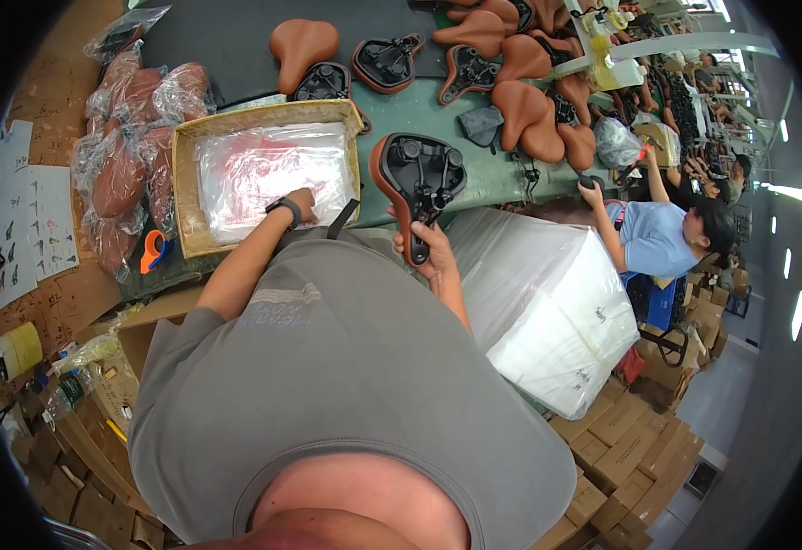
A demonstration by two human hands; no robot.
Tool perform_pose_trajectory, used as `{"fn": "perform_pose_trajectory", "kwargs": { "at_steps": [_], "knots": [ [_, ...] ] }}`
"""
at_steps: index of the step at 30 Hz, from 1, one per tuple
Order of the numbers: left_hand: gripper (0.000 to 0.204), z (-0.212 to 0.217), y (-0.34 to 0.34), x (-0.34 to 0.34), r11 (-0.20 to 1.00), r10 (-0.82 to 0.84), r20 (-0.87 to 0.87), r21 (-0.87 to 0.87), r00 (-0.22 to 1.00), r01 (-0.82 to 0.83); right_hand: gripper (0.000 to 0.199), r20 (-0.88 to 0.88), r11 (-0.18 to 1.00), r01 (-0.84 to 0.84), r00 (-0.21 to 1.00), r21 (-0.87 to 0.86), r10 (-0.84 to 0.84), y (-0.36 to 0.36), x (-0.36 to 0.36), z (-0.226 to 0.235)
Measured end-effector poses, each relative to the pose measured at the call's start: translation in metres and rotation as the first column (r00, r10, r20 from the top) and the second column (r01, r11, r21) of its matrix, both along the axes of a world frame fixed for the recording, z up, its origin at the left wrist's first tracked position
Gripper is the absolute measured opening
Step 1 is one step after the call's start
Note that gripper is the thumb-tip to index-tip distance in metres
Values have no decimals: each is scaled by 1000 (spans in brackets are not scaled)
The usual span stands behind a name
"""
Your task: Packing bicycle seats into plastic bags and then into cardboard boxes.
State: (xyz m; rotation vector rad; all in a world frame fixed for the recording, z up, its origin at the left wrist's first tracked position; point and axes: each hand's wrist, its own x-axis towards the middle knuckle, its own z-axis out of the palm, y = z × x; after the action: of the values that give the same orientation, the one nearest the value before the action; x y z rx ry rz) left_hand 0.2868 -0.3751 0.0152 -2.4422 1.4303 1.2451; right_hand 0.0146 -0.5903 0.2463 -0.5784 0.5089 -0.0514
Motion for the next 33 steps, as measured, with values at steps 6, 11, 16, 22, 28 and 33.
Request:
{"fn": "perform_pose_trajectory", "kwargs": {
  "at_steps": [6, 11, 16, 22, 28, 33],
  "knots": [
    [22, 97, 43, 5, 463, 608, -554, -335, 569, -820, 65, -77, 982, -133, 989, -136, 123, 24, 22, 37],
    [23, 160, 41, -45, 302, 418, -801, -321, 428, -897, 48, -112, 938, -345, 931, 31, 346, 45, 95, 18],
    [20, 159, 115, -31, -28, -469, -713, 602, -522, -798, 49, -30, 972, -213, 976, 100, 217, 49, 112, 9],
    [17, 219, 151, 4, -136, -186, -915, 385, -358, -913, 72, 35, 787, -525, 825, -325, 564, 18, 105, 54],
    [15, 321, 39, 22, -77, 359, -551, -822, 753, -564, 104, -534, -210, -498, 824, -842, 189, 34, 129, 64],
    [23, 361, 13, 28, 146, 101, -542, -821, 834, -551, 75, -248, 803, -351, 933, -482, 259, -8, 150, 28]
  ]
}}
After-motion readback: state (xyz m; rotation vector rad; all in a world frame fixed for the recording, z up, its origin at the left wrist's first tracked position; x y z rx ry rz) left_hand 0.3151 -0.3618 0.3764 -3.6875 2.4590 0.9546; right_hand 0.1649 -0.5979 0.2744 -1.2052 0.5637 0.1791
